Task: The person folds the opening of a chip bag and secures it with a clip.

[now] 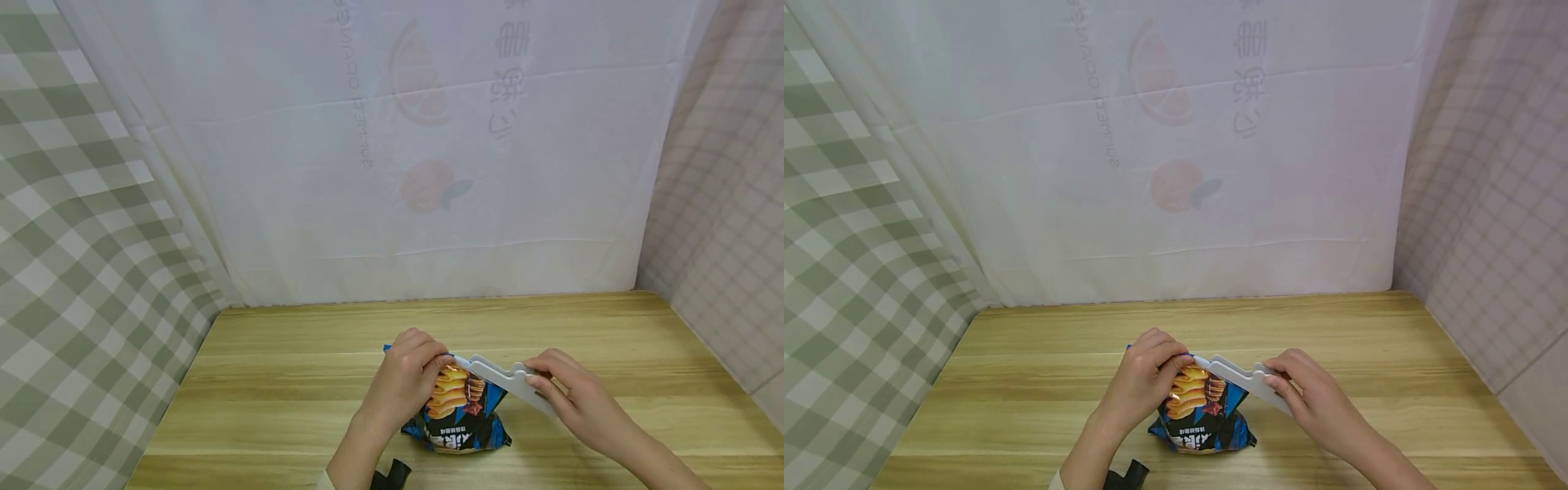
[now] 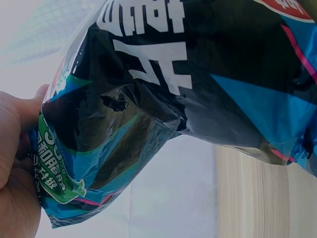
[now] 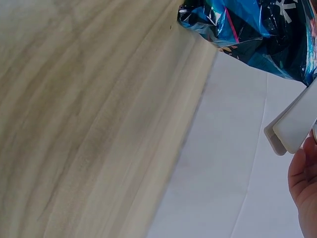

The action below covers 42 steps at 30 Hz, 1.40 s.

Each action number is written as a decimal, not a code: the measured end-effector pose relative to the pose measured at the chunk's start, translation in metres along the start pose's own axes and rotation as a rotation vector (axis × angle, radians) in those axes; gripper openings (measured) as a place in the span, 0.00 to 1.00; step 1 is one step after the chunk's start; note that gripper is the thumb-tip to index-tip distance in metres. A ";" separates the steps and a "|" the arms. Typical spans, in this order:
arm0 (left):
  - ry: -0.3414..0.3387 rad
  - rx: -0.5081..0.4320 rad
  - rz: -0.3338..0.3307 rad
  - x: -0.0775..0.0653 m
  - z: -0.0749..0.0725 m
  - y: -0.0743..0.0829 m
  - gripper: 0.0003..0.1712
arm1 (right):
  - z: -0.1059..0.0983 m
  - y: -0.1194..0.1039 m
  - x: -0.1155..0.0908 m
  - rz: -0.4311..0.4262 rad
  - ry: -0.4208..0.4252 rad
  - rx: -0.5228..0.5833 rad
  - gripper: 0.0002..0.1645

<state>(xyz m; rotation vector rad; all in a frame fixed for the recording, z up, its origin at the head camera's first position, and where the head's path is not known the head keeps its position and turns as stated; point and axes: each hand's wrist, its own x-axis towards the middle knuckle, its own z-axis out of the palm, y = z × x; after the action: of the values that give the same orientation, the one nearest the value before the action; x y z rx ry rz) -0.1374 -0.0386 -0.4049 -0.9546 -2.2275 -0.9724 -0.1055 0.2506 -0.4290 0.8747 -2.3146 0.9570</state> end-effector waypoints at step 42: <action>-0.049 -0.065 -0.026 0.000 -0.003 -0.001 0.03 | 0.010 -0.012 0.018 0.037 -0.035 0.023 0.16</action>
<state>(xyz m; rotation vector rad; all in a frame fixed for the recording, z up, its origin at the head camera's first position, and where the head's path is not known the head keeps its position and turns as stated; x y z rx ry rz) -0.1379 -0.0416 -0.4030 -0.9900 -2.2667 -1.0489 -0.1109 0.2302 -0.4185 0.8668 -2.3613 0.9938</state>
